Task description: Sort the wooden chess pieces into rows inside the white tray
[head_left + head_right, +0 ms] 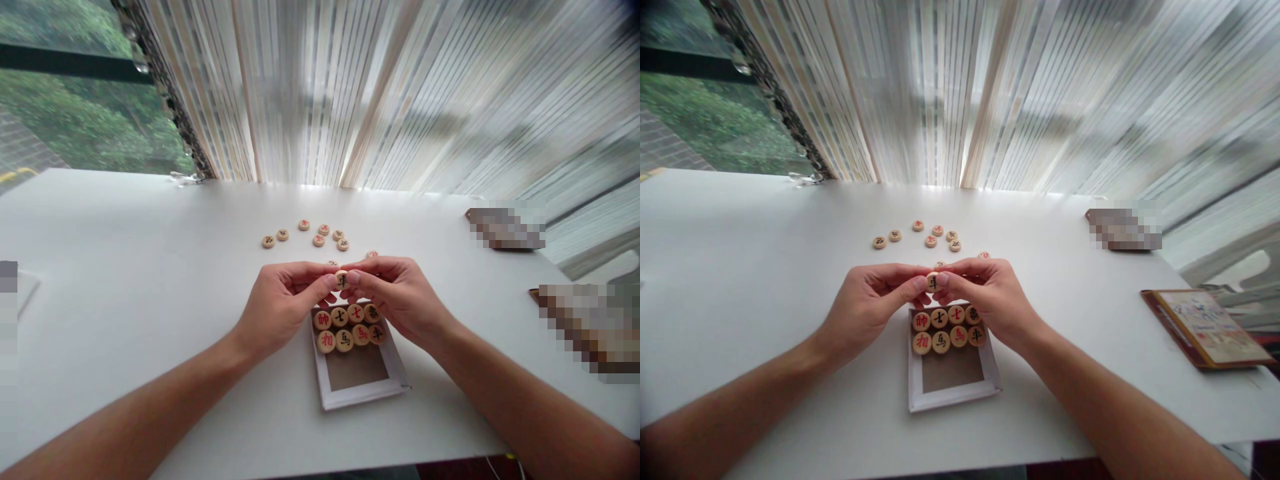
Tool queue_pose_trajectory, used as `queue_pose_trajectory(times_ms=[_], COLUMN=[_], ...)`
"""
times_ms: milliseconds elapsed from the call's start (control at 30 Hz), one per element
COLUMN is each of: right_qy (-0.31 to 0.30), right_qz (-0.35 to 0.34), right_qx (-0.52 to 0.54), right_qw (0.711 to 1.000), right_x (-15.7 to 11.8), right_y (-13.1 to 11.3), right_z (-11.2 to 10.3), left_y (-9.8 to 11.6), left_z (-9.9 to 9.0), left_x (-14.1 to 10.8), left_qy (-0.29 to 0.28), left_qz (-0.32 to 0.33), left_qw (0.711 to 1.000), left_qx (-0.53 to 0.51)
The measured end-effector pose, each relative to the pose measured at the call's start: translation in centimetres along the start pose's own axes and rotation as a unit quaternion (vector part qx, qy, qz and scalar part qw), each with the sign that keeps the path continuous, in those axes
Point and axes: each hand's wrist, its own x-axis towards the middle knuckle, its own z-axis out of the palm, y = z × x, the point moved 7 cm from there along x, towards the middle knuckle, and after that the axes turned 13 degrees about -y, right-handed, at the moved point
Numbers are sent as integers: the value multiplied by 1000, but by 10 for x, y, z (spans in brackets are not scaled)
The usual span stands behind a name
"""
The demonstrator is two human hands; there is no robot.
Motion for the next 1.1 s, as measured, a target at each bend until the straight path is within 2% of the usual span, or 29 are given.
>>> queue_pose_trajectory(times_ms=[200,567,800,1100], right_qy=[9,36,51,15], right_qz=[17,29,44,48], right_qx=[16,-2,0,7], right_qw=[1000,999,998,999], right_x=[-2,-2,-4,-5], right_y=[3,2,3,3], right_z=[-2,0,0,5], left_y=[-2,-3,0,0], left_z=[-1,7,11,7], left_x=[0,-3,-4,-5], left_qy=[5,-24,-41,-16], left_qz=[-6,0,25,24], left_qw=[1000,999,998,1000], left_qx=[3,-25,28,-5])
